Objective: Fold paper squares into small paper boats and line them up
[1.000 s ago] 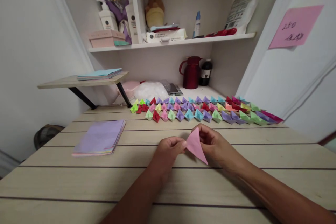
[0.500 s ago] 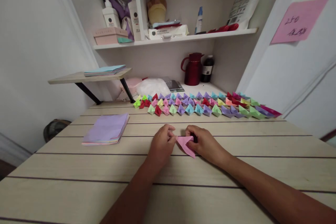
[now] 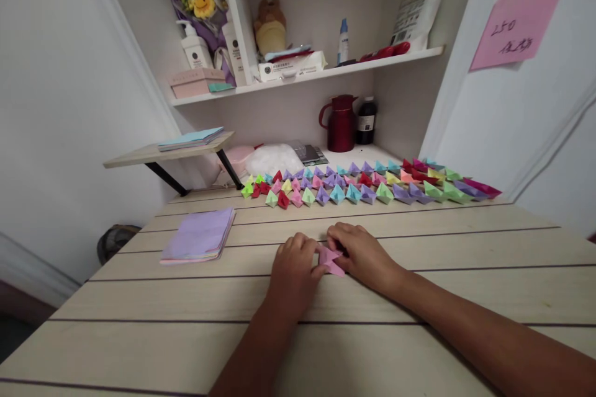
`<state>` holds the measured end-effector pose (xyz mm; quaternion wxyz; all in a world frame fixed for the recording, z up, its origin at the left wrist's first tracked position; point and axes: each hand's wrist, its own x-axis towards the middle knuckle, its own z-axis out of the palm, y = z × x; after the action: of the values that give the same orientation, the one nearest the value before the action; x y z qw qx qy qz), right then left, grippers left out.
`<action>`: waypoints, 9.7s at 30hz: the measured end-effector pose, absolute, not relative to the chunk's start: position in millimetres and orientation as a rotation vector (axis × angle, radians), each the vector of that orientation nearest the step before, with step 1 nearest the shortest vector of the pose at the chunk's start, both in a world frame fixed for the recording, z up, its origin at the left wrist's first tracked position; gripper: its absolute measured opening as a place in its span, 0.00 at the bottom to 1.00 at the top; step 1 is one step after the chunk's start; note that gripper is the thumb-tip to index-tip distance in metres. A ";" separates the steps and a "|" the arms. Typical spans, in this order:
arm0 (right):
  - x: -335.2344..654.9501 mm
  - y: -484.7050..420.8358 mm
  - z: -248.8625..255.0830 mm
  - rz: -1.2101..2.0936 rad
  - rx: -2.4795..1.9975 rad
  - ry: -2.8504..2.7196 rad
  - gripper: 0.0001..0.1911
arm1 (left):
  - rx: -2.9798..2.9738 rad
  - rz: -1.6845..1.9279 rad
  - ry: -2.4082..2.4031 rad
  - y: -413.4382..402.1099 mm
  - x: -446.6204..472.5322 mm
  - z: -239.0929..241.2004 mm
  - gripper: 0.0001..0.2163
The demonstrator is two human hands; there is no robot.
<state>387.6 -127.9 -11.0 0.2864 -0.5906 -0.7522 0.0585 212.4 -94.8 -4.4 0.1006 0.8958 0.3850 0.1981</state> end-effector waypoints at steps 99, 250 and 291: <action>440.8 -127.9 3.0 0.605 -1.373 -2.146 0.10 | 2.423 0.665 0.911 -75.1 227.9 -15.5 0.08; 392.1 -138.8 -3.9 0.065 -1.559 -2.210 0.06 | 2.569 0.667 1.071 -80.7 212.8 -12.7 0.02; 411.5 -127.2 -13.2 0.268 -1.386 -2.150 0.06 | 2.334 0.640 1.186 -75.2 213.5 -7.2 0.03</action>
<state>411.5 -127.2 -13.2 0.2809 -0.5173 -0.8022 0.0999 213.5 -75.2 -7.2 0.2212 0.8446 0.4291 0.2315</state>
